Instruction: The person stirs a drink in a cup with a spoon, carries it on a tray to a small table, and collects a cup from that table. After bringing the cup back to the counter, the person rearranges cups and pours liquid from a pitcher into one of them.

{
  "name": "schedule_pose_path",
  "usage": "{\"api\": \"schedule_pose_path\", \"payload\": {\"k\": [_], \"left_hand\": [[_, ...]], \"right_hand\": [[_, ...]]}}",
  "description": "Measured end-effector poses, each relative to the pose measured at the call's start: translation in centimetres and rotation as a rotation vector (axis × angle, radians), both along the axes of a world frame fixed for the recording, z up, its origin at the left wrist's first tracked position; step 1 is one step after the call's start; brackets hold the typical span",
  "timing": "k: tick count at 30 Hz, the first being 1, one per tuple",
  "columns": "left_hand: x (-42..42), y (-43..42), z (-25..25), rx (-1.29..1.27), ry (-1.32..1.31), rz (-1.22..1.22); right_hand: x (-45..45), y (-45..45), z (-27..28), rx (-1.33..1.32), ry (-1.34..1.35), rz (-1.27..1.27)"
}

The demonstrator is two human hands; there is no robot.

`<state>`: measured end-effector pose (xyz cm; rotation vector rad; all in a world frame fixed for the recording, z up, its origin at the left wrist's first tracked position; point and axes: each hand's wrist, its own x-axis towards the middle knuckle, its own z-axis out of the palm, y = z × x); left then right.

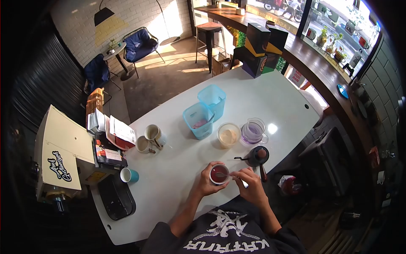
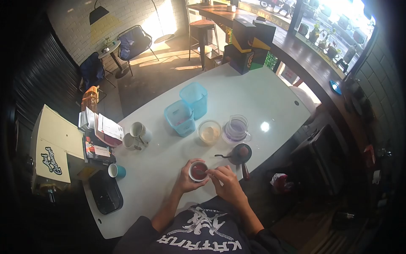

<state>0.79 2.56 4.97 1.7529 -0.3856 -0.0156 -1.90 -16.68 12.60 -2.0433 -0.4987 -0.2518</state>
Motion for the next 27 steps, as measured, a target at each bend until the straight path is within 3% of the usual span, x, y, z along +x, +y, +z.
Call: {"api": "schedule_pose_path", "payload": {"k": [8,18,27], "left_hand": [[2.1,-0.4,0.2,0.146,-0.192,-0.018],[2.8,-0.7,-0.5,0.136,-0.174,-0.036],[2.1,-0.9,-1.4,0.094,-0.091,-0.007]], "right_hand": [[-0.9,-1.0,0.5,0.042,-0.060,-0.098],[-0.7,-1.7,0.0,0.034,-0.054,-0.135],[-1.2,-2.8,-0.5,0.335,0.057,-0.314]]}}
